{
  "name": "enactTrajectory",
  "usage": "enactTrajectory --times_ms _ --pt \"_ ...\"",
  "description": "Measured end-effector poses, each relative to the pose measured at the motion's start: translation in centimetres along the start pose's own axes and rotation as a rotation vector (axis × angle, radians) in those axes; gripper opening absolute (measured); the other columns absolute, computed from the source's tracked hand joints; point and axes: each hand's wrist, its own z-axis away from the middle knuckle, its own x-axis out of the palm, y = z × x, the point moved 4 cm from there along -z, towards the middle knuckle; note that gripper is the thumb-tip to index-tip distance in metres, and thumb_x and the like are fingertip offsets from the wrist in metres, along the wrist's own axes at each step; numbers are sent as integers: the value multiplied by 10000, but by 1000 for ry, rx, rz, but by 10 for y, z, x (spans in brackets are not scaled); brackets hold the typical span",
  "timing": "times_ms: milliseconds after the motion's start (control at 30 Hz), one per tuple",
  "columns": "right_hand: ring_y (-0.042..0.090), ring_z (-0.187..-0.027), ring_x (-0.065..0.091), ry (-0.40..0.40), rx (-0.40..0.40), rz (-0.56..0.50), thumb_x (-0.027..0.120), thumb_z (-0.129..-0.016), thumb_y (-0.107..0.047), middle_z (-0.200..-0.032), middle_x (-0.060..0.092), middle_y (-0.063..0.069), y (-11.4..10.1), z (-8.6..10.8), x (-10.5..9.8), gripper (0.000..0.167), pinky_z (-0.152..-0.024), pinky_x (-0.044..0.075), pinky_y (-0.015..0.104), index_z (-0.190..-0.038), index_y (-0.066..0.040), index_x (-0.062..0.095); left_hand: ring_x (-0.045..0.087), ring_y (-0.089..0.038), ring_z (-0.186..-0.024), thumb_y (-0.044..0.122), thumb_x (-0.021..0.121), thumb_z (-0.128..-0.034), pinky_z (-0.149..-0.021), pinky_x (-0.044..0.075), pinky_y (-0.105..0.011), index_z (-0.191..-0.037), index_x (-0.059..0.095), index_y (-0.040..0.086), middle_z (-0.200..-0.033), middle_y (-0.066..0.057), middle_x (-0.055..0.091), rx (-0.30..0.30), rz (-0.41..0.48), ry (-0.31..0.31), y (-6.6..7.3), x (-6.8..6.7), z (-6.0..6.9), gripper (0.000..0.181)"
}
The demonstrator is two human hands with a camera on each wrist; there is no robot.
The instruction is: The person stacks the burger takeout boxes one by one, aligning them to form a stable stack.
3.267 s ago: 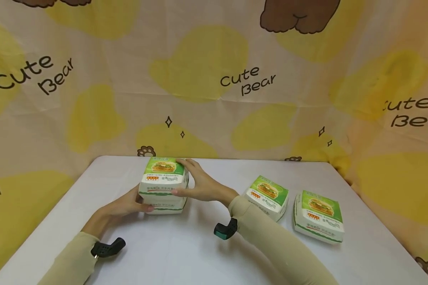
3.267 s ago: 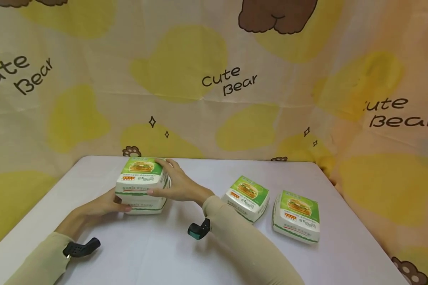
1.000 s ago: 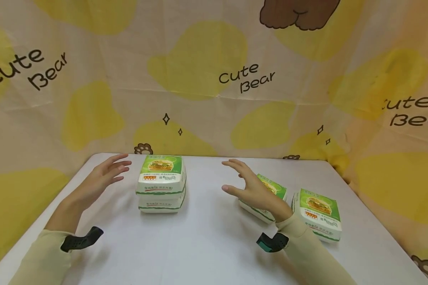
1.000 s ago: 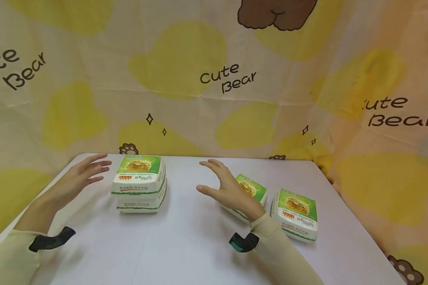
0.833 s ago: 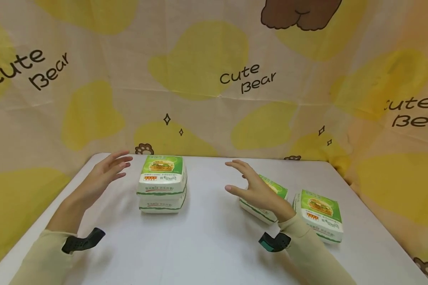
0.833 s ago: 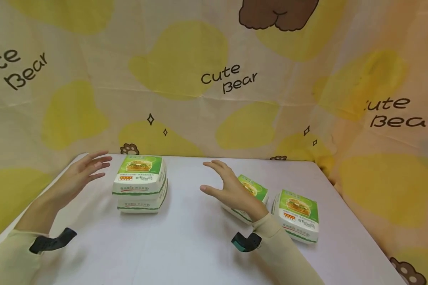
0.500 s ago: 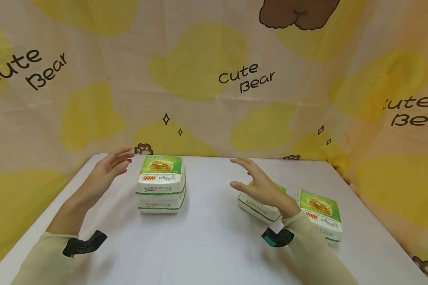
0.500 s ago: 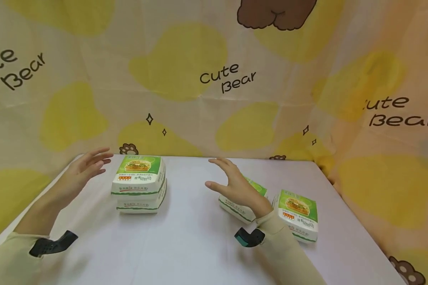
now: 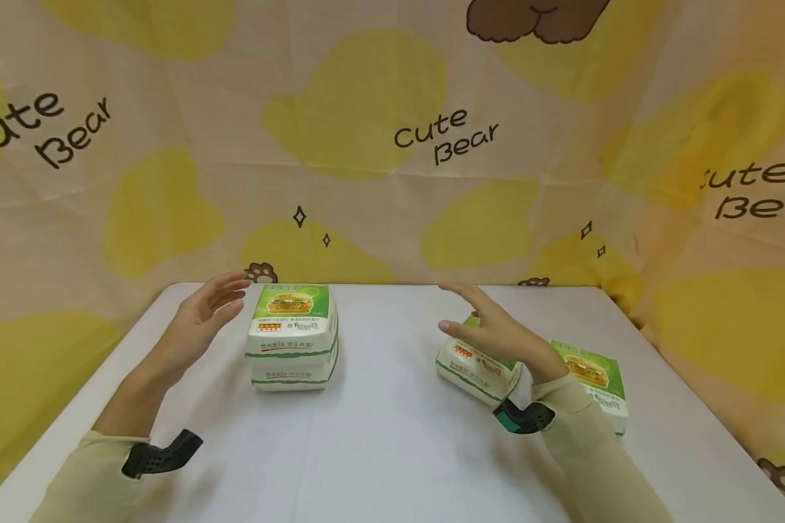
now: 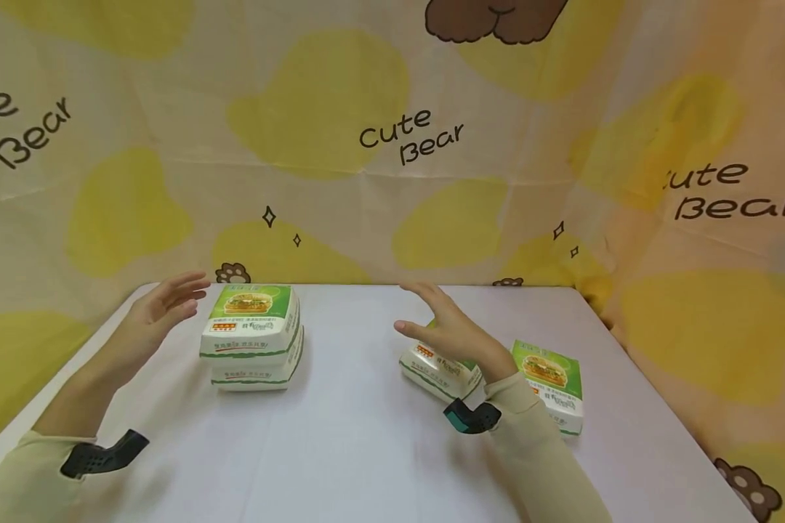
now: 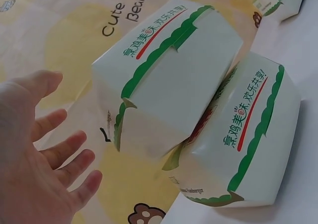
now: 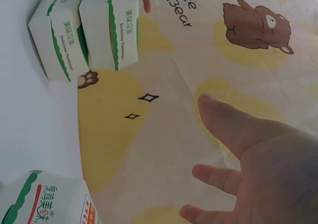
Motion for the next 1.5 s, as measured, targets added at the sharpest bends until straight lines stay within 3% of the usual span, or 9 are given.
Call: enactTrajectory --times_ms 267,500,733,833,933,1000,1167,1267,1500 --pt "400 -1542 208 -46 37 29 635 -996 -340 -1661 240 157 9 2 -8 711 -1203 219 670 -1587 -152 288 444 -71 -1344 271 511 -1066 -942 382 -13 -1555 361 133 -1523 -81 460 -1 -23 17 2 1 2 529" --pt "426 -1528 204 -99 78 40 648 -987 -337 -1660 214 185 16 10 -11 738 -1186 230 691 -1592 -133 277 374 -309 -1430 252 517 -1063 -945 379 -39 -1575 327 157 -1590 -116 374 -22 -3 -26 0 3 3 554" --pt "454 -1508 248 -154 114 89 682 -966 -338 -1635 273 221 24 10 -11 745 -1182 254 682 -1571 -93 323 256 -417 -1495 216 536 -1049 -1166 351 -594 -1594 271 161 -1643 -166 272 -33 29 -74 1 6 4 609" --pt "451 -1485 302 -166 123 109 690 -961 -337 -1595 355 218 27 11 -12 676 -1176 269 676 -1521 -80 412 246 -424 -1494 206 547 -1042 -1189 365 -318 -1594 271 172 -1644 -159 272 -20 34 -74 0 7 4 618" --pt "452 -1467 336 -181 141 117 696 -957 -344 -1558 413 219 30 12 -12 617 -1171 282 673 -1464 -69 479 259 -422 -1480 202 557 -1036 -1000 333 -30 -1592 278 188 -1639 -143 287 -7 16 -72 -2 9 4 623" --pt "459 -1461 341 -182 167 125 706 -950 -349 -1549 419 224 33 14 -12 605 -1169 287 674 -1443 -70 495 255 -423 -1481 183 570 -1027 -999 321 -26 -1591 277 180 -1640 -144 285 8 14 -81 -2 10 4 636" --pt "477 -1452 344 -170 231 154 732 -928 -364 -1553 407 234 39 17 -15 613 -1160 296 681 -1420 -79 503 245 -422 -1494 177 634 -988 -1188 342 -426 -1604 245 212 -1657 -143 254 16 -39 -132 -2 13 4 730" --pt "485 -1451 342 -172 242 162 744 -918 -366 -1552 407 243 40 17 -16 616 -1163 289 680 -1405 -70 514 222 -448 -1496 172 678 -952 -1153 274 -677 -1615 208 250 -1673 -153 207 9 -51 -172 -3 14 6 817" --pt "503 -1440 354 -197 252 178 752 -912 -364 -1537 432 234 39 16 -18 586 -1152 302 684 -1379 -81 541 198 -461 -1502 167 756 -878 -1143 253 -718 -1617 166 335 -1701 -110 141 19 -50 -206 -6 17 5 960"
